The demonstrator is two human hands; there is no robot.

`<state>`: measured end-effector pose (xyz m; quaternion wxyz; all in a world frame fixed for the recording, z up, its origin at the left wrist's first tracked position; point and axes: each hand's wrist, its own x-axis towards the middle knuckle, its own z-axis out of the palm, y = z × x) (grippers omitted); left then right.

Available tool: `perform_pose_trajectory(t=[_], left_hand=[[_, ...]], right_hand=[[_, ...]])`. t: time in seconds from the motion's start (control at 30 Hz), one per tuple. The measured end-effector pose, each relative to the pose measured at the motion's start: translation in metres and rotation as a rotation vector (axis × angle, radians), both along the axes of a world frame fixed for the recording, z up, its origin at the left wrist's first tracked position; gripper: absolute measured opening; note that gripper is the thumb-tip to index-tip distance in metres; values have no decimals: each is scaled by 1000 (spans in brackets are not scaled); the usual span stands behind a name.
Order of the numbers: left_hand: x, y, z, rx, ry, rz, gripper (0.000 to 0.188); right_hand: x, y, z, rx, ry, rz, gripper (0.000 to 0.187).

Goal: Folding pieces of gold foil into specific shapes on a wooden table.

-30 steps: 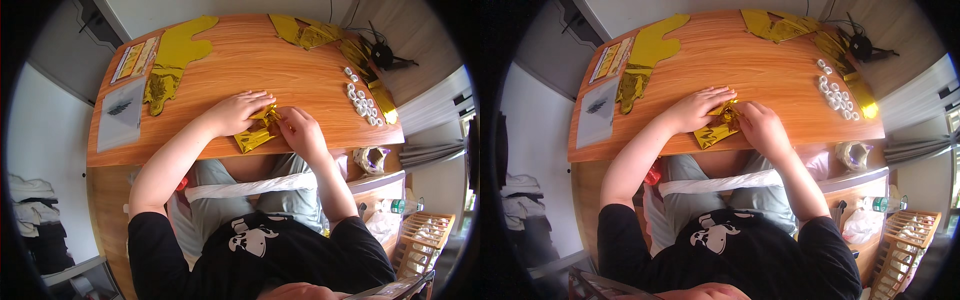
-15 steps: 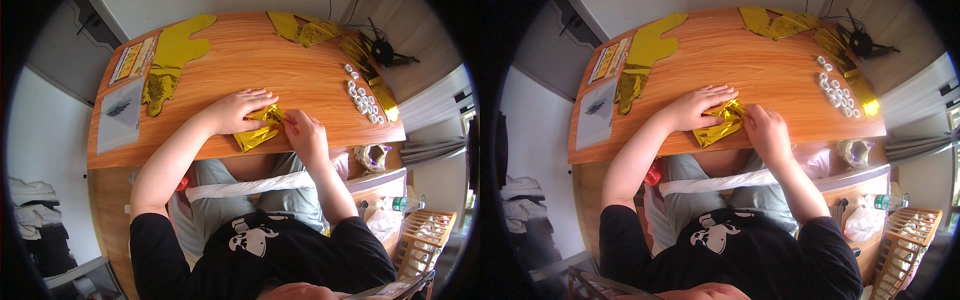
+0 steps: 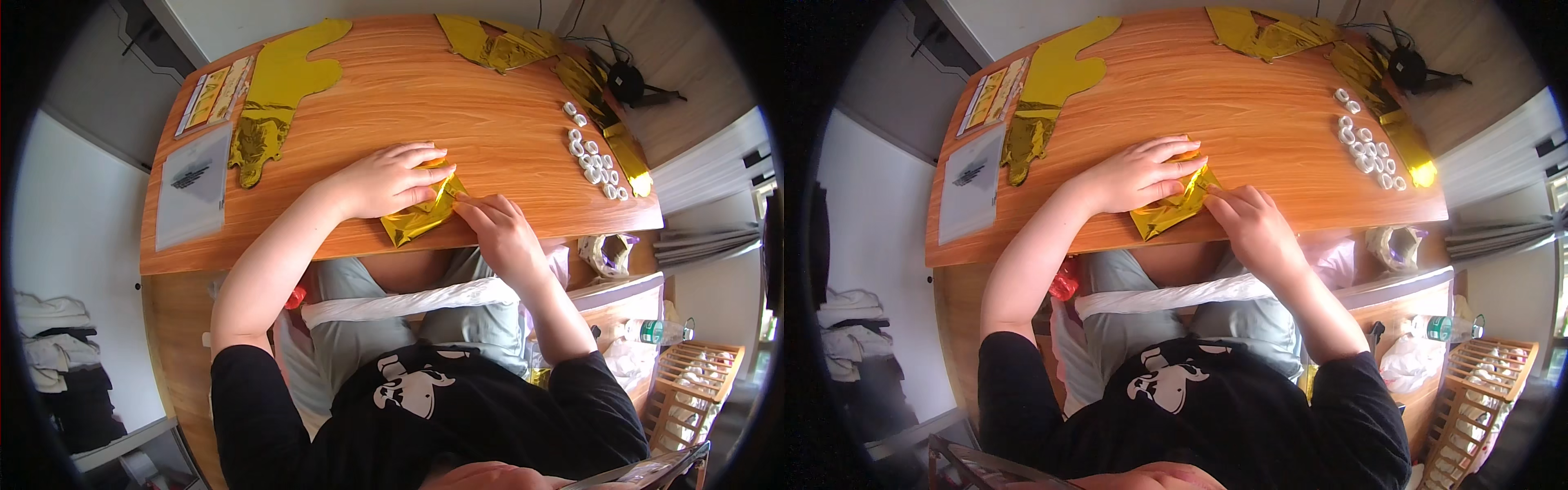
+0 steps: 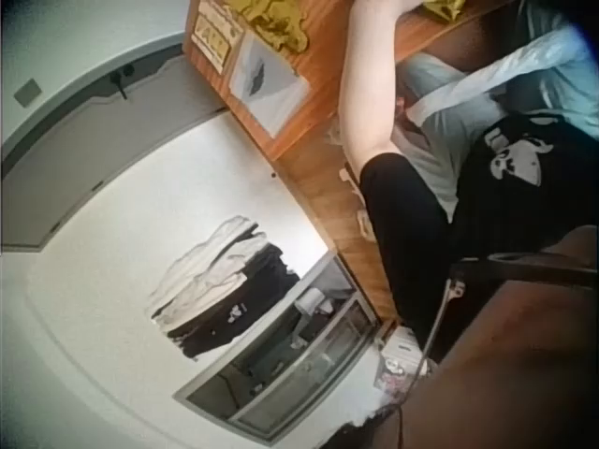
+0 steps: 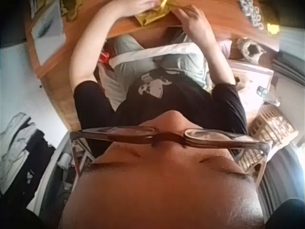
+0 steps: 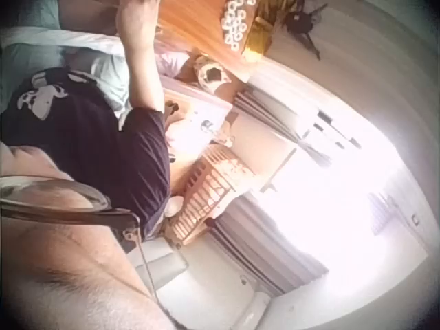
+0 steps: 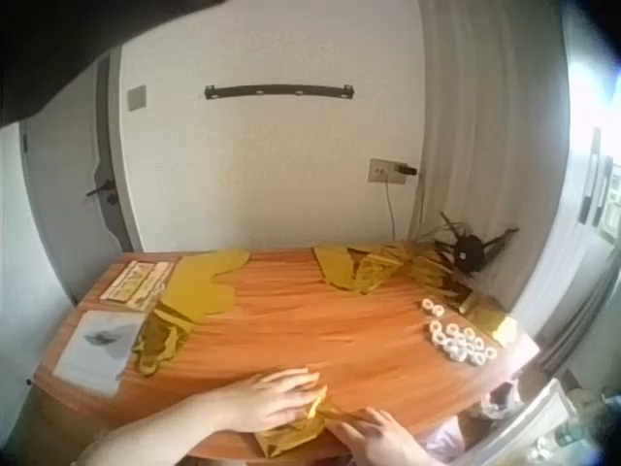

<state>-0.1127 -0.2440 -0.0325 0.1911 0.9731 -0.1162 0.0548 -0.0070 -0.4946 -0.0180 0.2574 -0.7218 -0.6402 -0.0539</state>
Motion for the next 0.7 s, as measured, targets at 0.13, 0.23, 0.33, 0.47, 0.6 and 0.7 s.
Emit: perform_pose_trajectory(t=[0.13, 0.23, 0.33, 0.47, 0.6, 0.7], left_hand=[[2, -1, 5, -4, 42, -11, 52], [1, -8, 12, 173, 10, 22, 51], [4, -8, 17, 225, -14, -24, 49], [7, -8, 14, 27, 52, -37, 52], [7, -9, 10, 27, 12, -73, 52], [4, -7, 8, 37, -19, -80, 51]], right_hand=[[4, -1, -2, 49, 44, 12, 29], [9, -1, -8, 75, 175, -52, 25], [9, 2, -12, 105, 261, -156, 20], [8, 4, -6, 120, 201, -241, 15], [15, 4, -10, 189, 178, -195, 15], [18, 4, -8, 128, 109, -244, 16]])
